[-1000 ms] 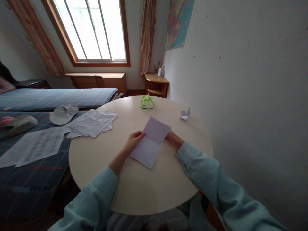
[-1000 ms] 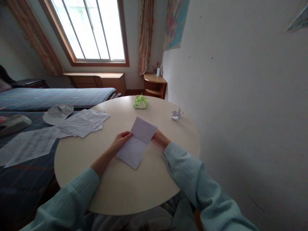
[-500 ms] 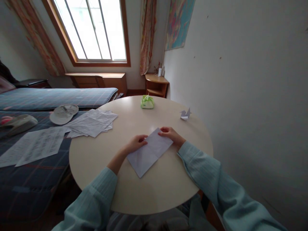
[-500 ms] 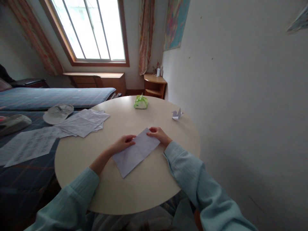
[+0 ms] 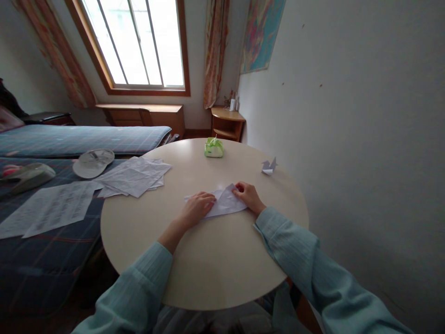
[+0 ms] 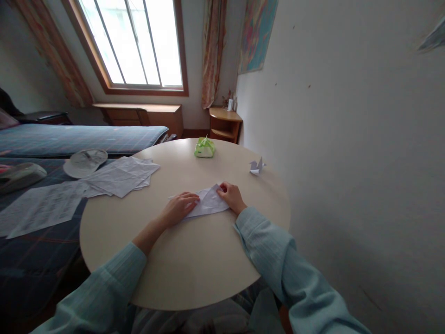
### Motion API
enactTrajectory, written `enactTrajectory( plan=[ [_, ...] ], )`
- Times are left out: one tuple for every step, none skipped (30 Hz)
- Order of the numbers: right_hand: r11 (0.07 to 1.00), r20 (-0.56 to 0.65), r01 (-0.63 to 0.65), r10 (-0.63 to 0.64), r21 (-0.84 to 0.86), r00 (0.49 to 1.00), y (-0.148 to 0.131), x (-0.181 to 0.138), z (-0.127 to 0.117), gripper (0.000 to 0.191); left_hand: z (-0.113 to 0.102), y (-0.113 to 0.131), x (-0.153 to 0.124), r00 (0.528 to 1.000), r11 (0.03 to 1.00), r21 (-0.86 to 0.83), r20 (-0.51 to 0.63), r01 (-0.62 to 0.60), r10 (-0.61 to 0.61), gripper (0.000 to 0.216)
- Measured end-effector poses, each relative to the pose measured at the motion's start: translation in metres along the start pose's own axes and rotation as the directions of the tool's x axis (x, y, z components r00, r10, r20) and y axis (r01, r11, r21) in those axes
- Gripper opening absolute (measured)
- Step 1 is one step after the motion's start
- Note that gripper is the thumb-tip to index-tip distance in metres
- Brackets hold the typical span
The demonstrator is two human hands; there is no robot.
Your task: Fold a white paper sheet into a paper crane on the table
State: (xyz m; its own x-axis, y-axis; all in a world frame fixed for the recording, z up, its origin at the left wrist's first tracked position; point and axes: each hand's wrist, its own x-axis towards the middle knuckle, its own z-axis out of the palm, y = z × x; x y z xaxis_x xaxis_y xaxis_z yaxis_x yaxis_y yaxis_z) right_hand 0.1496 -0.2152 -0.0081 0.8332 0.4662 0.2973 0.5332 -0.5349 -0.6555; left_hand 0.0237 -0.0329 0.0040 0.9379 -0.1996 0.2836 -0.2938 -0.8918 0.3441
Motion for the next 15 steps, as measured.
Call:
enactTrajectory(
  plan=[
    [1.000,-0.016,-0.010,0.010,-0.014,1.000,0.000,0.000,0.000,0.012,0.002,-0.001,0.000,1.000,1.000,0.002,0.003,-0.020,0.020,0.029],
    [1.000,-0.024,-0.014,0.014,-0.027,1.000,0.000,0.000,0.000,0.013,0.005,-0.003,0.000,0.999,0.999,0.008,0.012,-0.033,0.033,0.033],
    [0.999,-0.021,-0.013,0.013,-0.037,1.000,0.000,0.000,-0.001,0.016,0.008,-0.004,0.000,0.999,0.999,0.017,0.029,-0.039,0.038,0.036],
    [0.999,-0.008,-0.010,0.010,-0.045,1.000,-0.001,-0.001,-0.001,0.020,0.010,-0.005,0.000,0.998,0.999,0.025,0.050,-0.038,0.037,0.037],
    [0.999,0.012,-0.005,0.006,-0.047,1.000,-0.002,-0.001,-0.001,0.024,0.012,-0.005,0.000,0.997,0.999,0.032,0.071,-0.034,0.032,0.038],
    [0.999,0.037,0.000,0.002,-0.043,0.999,-0.004,-0.002,-0.002,0.029,0.014,-0.006,0.000,0.996,0.999,0.035,0.089,-0.029,0.026,0.039],
    [0.999,0.064,0.008,-0.007,-0.031,0.998,-0.005,-0.003,-0.002,0.034,0.015,-0.006,0.000,0.995,0.999,0.036,0.102,-0.022,0.018,0.039],
    [1.000,0.089,0.023,-0.023,-0.007,0.996,-0.007,-0.004,-0.002,0.038,0.015,-0.006,0.000,0.994,0.999,0.037,0.109,-0.016,0.012,0.039],
    [0.999,0.106,0.045,-0.047,0.023,0.993,-0.009,-0.005,-0.003,0.040,0.015,-0.006,0.000,0.994,0.999,0.040,0.112,-0.009,0.005,0.039],
    [0.996,0.114,0.072,-0.078,0.054,0.990,-0.010,-0.006,-0.003,0.040,0.015,-0.006,0.000,0.994,0.999,0.044,0.109,-0.001,-0.004,0.039],
    [0.991,0.112,0.103,-0.112,0.083,0.987,-0.011,-0.007,-0.002,0.037,0.014,-0.005,0.000,0.994,0.999,0.050,0.106,0.008,-0.013,0.039],
    [0.984,0.103,0.137,-0.148,0.110,0.984,-0.012,-0.008,-0.002,0.033,0.014,-0.005,0.000,0.995,0.998,0.056,0.102,0.017,-0.023,0.038],
    [0.975,0.094,0.175,-0.189,0.137,0.977,-0.013,-0.008,-0.001,0.028,0.013,-0.005,0.001,0.995,0.998,0.062,0.098,0.026,-0.032,0.038],
    [0.962,0.090,0.217,-0.234,0.166,0.968,-0.014,-0.009,0.000,0.023,0.013,-0.005,0.001,0.995,0.997,0.067,0.095,0.035,-0.041,0.038],
    [0.945,0.089,0.258,-0.280,0.199,0.956,-0.014,-0.010,0.001,0.019,0.013,-0.004,0.001,0.995,0.997,0.069,0.091,0.043,-0.049,0.038]
  ],
)
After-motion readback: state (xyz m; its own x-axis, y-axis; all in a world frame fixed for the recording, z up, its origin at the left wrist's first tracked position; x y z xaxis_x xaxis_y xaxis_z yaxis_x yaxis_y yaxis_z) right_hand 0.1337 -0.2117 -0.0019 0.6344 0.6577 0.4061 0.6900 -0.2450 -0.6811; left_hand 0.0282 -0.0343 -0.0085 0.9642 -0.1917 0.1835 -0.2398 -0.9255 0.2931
